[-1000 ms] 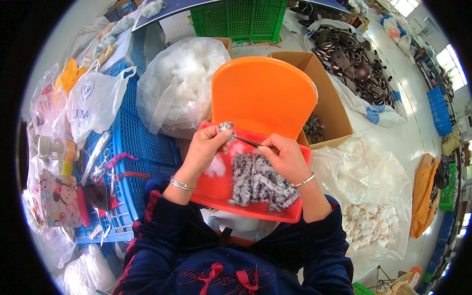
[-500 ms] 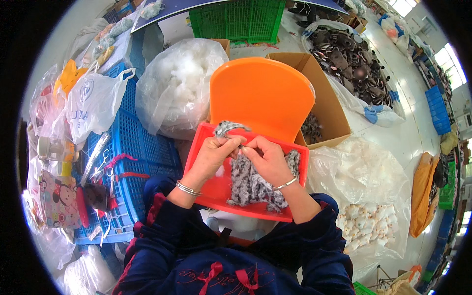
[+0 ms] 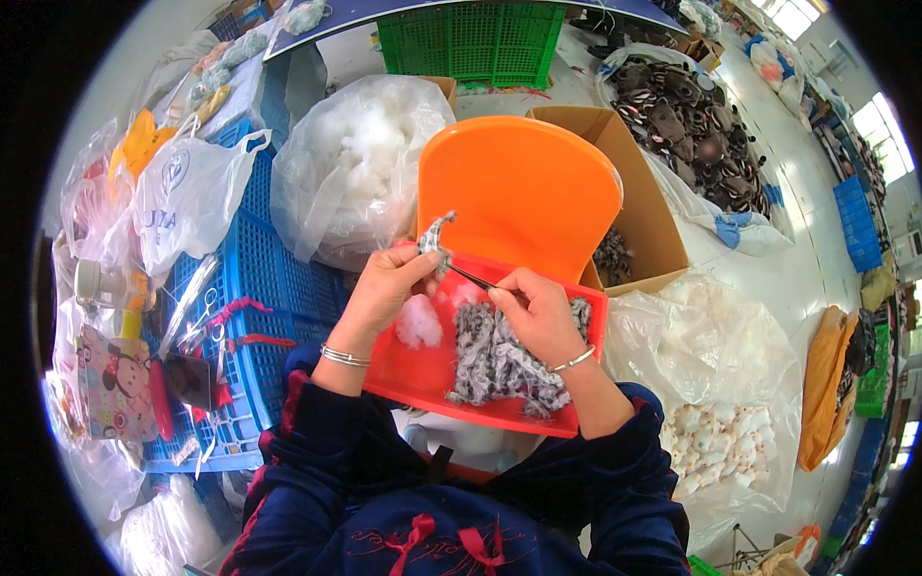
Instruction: The person repeatedly inserts white cotton-like filling into a grey and white patterned fabric tube using a metal tool. The person holds the fabric in a red tray and works continuously, adding more filling as needed.
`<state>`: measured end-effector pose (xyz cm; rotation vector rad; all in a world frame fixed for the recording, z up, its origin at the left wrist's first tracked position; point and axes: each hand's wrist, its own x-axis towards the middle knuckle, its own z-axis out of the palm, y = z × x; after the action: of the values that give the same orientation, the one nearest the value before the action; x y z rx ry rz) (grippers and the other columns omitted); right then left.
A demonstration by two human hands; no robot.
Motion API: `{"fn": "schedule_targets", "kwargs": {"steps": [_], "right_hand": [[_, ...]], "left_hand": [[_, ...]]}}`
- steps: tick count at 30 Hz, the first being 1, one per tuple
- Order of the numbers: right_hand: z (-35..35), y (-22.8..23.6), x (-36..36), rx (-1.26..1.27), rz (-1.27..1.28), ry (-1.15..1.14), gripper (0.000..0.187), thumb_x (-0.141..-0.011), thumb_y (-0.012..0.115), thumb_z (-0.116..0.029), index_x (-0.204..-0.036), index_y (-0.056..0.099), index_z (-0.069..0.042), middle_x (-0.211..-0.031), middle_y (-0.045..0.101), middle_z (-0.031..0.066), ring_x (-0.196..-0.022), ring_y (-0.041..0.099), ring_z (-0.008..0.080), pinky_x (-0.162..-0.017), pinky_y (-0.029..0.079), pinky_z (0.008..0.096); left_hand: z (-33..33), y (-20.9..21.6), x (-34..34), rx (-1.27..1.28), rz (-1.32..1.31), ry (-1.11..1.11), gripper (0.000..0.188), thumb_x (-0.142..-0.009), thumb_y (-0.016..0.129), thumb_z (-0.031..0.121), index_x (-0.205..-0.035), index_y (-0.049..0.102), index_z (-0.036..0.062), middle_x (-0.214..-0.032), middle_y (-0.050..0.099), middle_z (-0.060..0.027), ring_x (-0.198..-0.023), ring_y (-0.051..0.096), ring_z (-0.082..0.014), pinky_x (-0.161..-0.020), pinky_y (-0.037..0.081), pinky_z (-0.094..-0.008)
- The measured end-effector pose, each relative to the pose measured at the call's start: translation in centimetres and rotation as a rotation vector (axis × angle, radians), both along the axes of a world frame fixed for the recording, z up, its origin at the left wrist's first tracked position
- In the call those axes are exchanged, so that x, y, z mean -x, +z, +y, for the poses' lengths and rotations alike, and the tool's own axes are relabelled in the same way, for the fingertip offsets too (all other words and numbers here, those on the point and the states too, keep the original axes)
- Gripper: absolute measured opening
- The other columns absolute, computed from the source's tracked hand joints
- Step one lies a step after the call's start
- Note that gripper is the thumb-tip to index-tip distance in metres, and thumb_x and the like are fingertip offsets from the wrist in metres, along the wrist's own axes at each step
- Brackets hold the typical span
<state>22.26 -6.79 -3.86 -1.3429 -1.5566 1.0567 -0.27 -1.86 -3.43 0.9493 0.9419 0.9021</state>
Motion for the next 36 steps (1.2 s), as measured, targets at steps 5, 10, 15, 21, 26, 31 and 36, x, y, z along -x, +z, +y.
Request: {"fn": "schedule_targets", "kwargs": {"steps": [5,10,15,21,26,31,36], "right_hand": [[0.0,-0.1,-0.5,-0.009,-0.009,0.002,0.013,-0.089,0.068,-0.009,-0.085,0.061,0.001,-0.069,0.059,0.0032,-0.062,0.052,0.0077,-0.056,0.042,0.0246],[-0.1,0.2,-0.7,-0.032,-0.038,0.018,0.012,-0.088,0.068,-0.009,-0.085,0.061,0.001,-0.068,0.059,0.0044,-0.061,0.052,0.0091,-0.056,0.042,0.0254],[-0.1,0.7,-0.7,-0.036,-0.079,0.034,0.012,-0.088,0.068,-0.008,-0.084,0.061,0.001,-0.069,0.059,0.0053,-0.061,0.052,0.0105,-0.055,0.042,0.0262],[-0.1,0.6,-0.8,-0.082,-0.1,0.037,0.013,-0.088,0.068,-0.009,-0.084,0.06,0.001,-0.068,0.058,0.0064,-0.06,0.052,0.0118,-0.055,0.042,0.0269],[-0.2,0.7,-0.4,-0.077,-0.092,0.031,0.013,-0.088,0.068,-0.009,-0.084,0.06,0.001,-0.068,0.058,0.0064,-0.06,0.053,0.0118,-0.056,0.042,0.0267],[-0.6,-0.4,-0.4,0.056,0.065,0.022,0.012,-0.091,0.066,-0.009,-0.086,0.06,0.0,-0.071,0.058,0.0008,-0.065,0.051,0.0071,-0.058,0.042,0.0247],[-1.3,-1.5,0.9,0.207,0.343,-0.014,0.012,-0.095,0.062,-0.011,-0.088,0.058,-0.002,-0.074,0.056,-0.0044,-0.069,0.047,0.0021,-0.06,0.039,0.0205]], "left_hand": [[0.4,-0.1,0.8,-0.033,0.075,-0.074,0.014,-0.093,0.063,0.012,-0.088,0.069,0.0002,-0.078,0.066,-0.0022,-0.065,0.058,-0.0071,-0.063,0.048,-0.0209],[0.5,-0.4,0.6,-0.053,0.057,-0.078,0.014,-0.092,0.063,0.012,-0.089,0.069,0.0004,-0.076,0.066,-0.0007,-0.065,0.058,-0.0054,-0.063,0.049,-0.0205],[0.4,-0.4,0.6,-0.05,0.046,-0.079,0.013,-0.093,0.063,0.012,-0.089,0.069,0.0005,-0.077,0.067,-0.0013,-0.065,0.059,-0.0056,-0.063,0.049,-0.0207],[0.3,-0.2,0.4,-0.035,0.039,-0.067,0.011,-0.092,0.064,0.01,-0.088,0.068,0.0005,-0.078,0.068,-0.0048,-0.064,0.061,-0.0077,-0.063,0.05,-0.0213],[0.1,-0.8,0.0,-0.024,0.019,-0.014,0.014,-0.092,0.066,0.013,-0.083,0.067,0.0016,-0.076,0.068,-0.0057,-0.063,0.06,-0.0084,-0.061,0.049,-0.0213],[-0.5,-0.5,-0.8,0.002,-0.078,-0.028,0.019,-0.093,0.065,0.016,-0.081,0.067,0.0022,-0.074,0.067,-0.0038,-0.064,0.059,-0.0063,-0.06,0.047,-0.0207],[-1.1,-0.5,-2.0,-0.085,-0.083,0.06,0.018,-0.095,0.063,0.014,-0.086,0.069,0.0,-0.075,0.067,-0.003,-0.064,0.058,-0.007,-0.06,0.046,-0.0208]]}}
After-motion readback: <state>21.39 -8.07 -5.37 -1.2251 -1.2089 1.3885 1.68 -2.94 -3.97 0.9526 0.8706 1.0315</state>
